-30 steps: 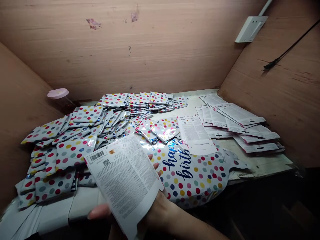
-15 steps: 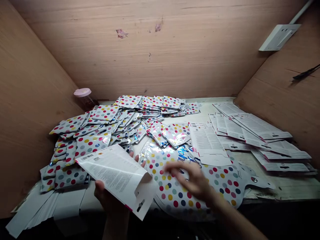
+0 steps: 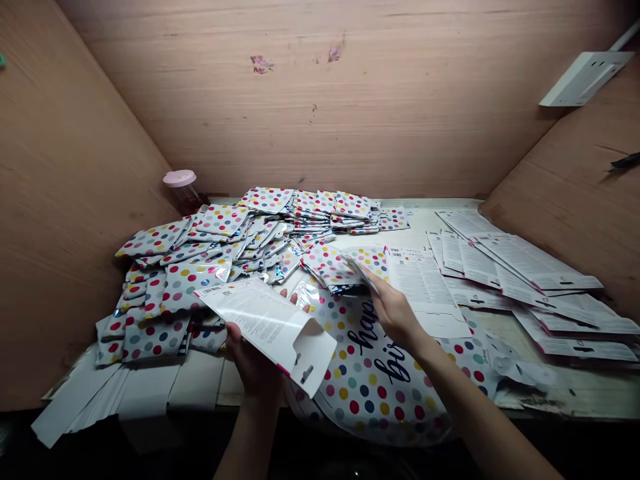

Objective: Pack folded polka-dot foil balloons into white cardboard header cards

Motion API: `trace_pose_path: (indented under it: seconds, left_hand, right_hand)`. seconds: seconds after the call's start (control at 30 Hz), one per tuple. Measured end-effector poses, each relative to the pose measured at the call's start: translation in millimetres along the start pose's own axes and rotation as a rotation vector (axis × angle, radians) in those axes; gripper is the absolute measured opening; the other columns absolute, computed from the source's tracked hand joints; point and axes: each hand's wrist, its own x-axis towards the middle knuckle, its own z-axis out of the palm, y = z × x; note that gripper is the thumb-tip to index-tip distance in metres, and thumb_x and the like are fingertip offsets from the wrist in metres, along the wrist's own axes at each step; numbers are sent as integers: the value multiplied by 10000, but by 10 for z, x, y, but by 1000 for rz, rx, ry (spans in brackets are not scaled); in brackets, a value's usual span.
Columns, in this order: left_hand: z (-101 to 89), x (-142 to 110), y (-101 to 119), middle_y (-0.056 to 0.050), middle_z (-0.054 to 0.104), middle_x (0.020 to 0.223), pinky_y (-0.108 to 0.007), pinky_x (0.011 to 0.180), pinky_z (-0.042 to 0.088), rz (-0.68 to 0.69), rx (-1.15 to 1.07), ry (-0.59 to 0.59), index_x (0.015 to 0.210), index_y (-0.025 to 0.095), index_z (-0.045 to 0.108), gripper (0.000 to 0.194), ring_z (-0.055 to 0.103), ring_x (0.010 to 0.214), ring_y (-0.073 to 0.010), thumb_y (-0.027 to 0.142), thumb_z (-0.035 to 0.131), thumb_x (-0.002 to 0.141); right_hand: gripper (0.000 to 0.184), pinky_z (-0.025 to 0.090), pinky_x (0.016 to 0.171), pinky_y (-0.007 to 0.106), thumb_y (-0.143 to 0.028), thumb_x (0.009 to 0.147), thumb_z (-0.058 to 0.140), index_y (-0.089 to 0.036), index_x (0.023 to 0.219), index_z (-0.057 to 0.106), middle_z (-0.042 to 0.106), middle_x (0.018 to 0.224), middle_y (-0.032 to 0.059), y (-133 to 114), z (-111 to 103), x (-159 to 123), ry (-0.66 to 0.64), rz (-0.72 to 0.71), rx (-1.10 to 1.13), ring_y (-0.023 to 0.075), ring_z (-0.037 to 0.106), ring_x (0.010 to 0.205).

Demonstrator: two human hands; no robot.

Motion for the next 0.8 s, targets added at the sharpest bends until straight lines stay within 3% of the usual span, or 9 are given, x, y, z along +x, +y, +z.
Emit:
trace_pose_path:
  seconds: [0.1, 0.23, 0.3, 0.4, 0.5, 0.57, 0.63, 0.7, 0.8]
  left_hand:
    - [-27, 152, -34, -93, 652, 1254, -484, 982, 478, 34, -105, -100, 1365, 271, 495, 750, 551, 1222, -347, 748, 405, 793]
    - [-69, 275, -179, -96, 672, 1222, -453, 953, 502, 82, -127, -132, 1347, 267, 523, 711, 580, 1193, -331, 721, 423, 810]
    - [-108, 298, -228, -90, 678, 1214, -436, 935, 516, 136, -96, -79, 1347, 275, 524, 681, 585, 1188, -318, 701, 414, 827]
    - [-203, 266, -194, -69, 673, 1228, -428, 919, 528, 206, -24, -9, 1350, 310, 516, 646, 582, 1193, -308, 687, 414, 836]
    - [-296, 155, -28, -49, 667, 1238, -444, 954, 506, 225, -30, -30, 1346, 339, 510, 624, 555, 1225, -306, 683, 444, 830]
    - [-325, 67, 115, -32, 661, 1248, -465, 996, 472, 251, -53, -60, 1347, 360, 496, 617, 515, 1267, -301, 694, 429, 832]
    - [-319, 4, 236, -23, 649, 1266, -483, 1035, 432, 319, -56, -54, 1358, 366, 475, 621, 477, 1301, -299, 704, 381, 846]
    - [-282, -17, 294, -28, 637, 1283, -493, 1056, 409, 377, -52, -34, 1364, 351, 466, 637, 459, 1311, -308, 709, 333, 854]
    - [-187, 8, 244, -38, 613, 1314, -503, 1051, 414, 354, -54, -43, 1368, 341, 454, 672, 448, 1313, -333, 729, 279, 848]
  right_hand:
    - [575, 399, 1113, 435, -112, 952, 343, -234, 1506, 254, 390, 1509, 59, -277, -172, -462, 50, -220, 248, 228, 384, 1375]
    - [674, 386, 1101, 513, 15, 886, 317, -209, 1514, 225, 398, 1497, 112, -265, 91, -746, 105, -396, 67, 252, 318, 1408]
    - [712, 383, 1093, 527, 41, 847, 295, -189, 1516, 217, 382, 1504, 125, -166, 302, -804, 47, -386, -37, 255, 258, 1431]
    - [766, 349, 1105, 535, 15, 771, 367, -156, 1508, 245, 293, 1548, 125, -84, 522, -889, -170, -330, -83, 276, 160, 1455]
    - [777, 281, 1139, 522, -42, 757, 428, -154, 1506, 255, 219, 1576, 102, -84, 569, -939, -327, -255, -26, 272, 101, 1464]
    - [708, 267, 1149, 494, -82, 820, 417, -192, 1503, 268, 255, 1568, 77, -85, 518, -930, -360, -222, 68, 240, 150, 1459]
    - [626, 299, 1142, 465, -124, 883, 380, -229, 1494, 293, 346, 1533, 62, -100, 417, -905, -282, -224, 198, 215, 257, 1433]
    - [577, 346, 1125, 453, -145, 921, 339, -238, 1489, 300, 405, 1500, 65, -166, 277, -886, -115, -242, 324, 214, 337, 1400]
    - [562, 380, 1106, 487, -123, 940, 338, -220, 1492, 287, 417, 1489, 90, -389, 55, -885, 31, -350, 365, 249, 341, 1398]
